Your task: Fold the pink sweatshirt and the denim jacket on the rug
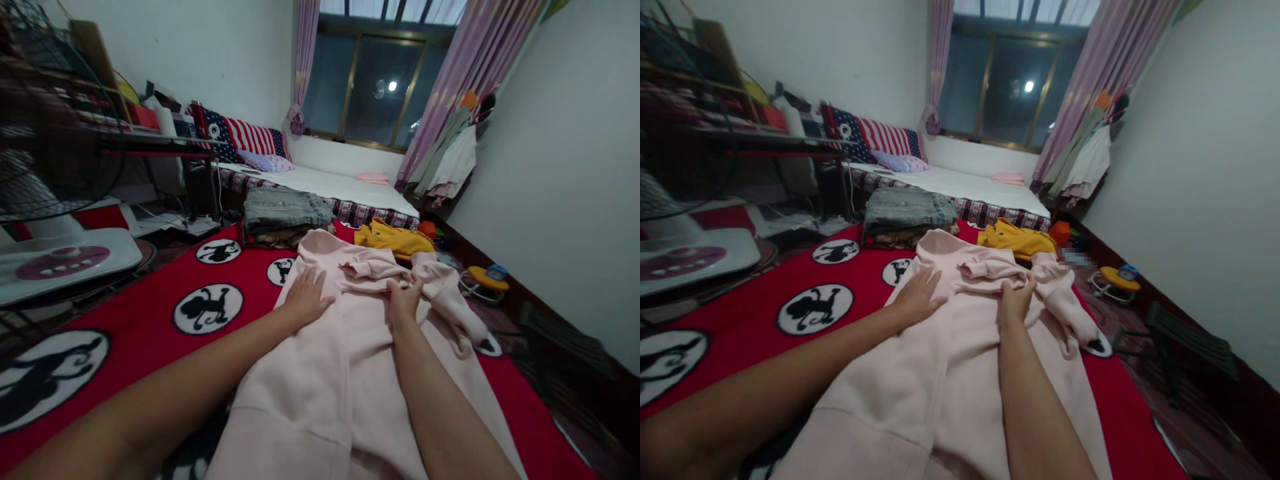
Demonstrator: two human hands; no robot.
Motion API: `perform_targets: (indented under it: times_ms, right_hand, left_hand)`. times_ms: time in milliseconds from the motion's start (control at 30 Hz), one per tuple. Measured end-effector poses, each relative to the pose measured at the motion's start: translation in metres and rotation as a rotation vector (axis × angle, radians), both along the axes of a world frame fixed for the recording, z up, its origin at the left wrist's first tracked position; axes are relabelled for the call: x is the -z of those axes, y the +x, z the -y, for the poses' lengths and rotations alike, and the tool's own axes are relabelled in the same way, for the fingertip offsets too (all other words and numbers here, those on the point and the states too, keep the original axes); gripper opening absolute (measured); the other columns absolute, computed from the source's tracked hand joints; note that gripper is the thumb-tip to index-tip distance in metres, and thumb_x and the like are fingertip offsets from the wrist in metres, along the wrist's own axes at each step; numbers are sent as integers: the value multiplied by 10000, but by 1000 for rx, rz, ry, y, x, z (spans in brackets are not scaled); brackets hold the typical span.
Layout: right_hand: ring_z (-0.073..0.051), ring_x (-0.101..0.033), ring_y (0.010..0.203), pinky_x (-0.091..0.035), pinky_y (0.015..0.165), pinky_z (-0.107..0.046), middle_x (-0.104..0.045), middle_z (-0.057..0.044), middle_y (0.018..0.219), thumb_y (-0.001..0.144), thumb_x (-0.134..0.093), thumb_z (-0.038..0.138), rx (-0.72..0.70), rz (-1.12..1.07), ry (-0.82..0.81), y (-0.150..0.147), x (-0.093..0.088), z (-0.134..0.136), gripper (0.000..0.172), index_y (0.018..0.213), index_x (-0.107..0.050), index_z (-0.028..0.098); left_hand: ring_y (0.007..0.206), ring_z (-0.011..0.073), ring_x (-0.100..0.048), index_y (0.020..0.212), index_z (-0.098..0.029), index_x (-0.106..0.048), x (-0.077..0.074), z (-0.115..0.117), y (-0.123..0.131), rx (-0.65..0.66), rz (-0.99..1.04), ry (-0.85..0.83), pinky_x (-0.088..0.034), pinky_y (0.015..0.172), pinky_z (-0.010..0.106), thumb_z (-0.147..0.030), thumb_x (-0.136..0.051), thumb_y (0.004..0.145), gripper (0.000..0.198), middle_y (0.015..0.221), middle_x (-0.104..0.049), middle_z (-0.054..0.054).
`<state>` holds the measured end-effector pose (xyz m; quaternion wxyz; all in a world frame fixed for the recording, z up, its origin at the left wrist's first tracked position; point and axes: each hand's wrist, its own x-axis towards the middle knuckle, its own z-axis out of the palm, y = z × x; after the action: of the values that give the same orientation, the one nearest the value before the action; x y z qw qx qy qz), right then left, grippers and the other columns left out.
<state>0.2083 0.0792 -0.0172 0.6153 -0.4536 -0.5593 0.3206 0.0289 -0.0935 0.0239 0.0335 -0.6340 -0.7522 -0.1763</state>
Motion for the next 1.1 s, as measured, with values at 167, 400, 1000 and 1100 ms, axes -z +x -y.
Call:
perform_targets:
  times_ms: [167,400,1000,1100]
  right_hand:
    - [-235,-561,1030,-423,965,-383,-570,-86,1154,568,-594,262,23,130,21,-3,-8,10,639,1190,-464,195]
    - [-214,-564,931,-447,898,-357,-574,-90,1105,575,-592,279,42,136,-37,-4,-7,11,651,1205,-475,168]
    - [-325,-188,1408,-243,1112,-502,-206,-98,1535,711,-537,114,188,720,292,-10,-27,41,529,1219,-600,247]
    - [-299,-305,1353,-280,1099,-480,-362,-101,1470,760,-548,128,-43,891,356,-18,-27,41,475,1215,-619,246]
  left_hand:
    - [1469,354,-100,1499,-213,-332,25,-8,-5,8,-15,-136,-136,1156,545,-496,-343,961,607,1584,-193,184]
    - [1475,332,-83,1504,-219,-320,20,-8,-5,22,2,-151,-115,1163,530,-502,-340,957,617,1590,-170,181]
    - [1467,332,-139,1475,-208,-381,18,-4,-5,36,24,-109,-137,1162,517,-477,-391,951,590,1577,-207,197]
    - [1466,330,-142,1478,-221,-376,20,-4,-6,35,23,-91,-139,1162,516,-477,-403,947,590,1577,-215,189]
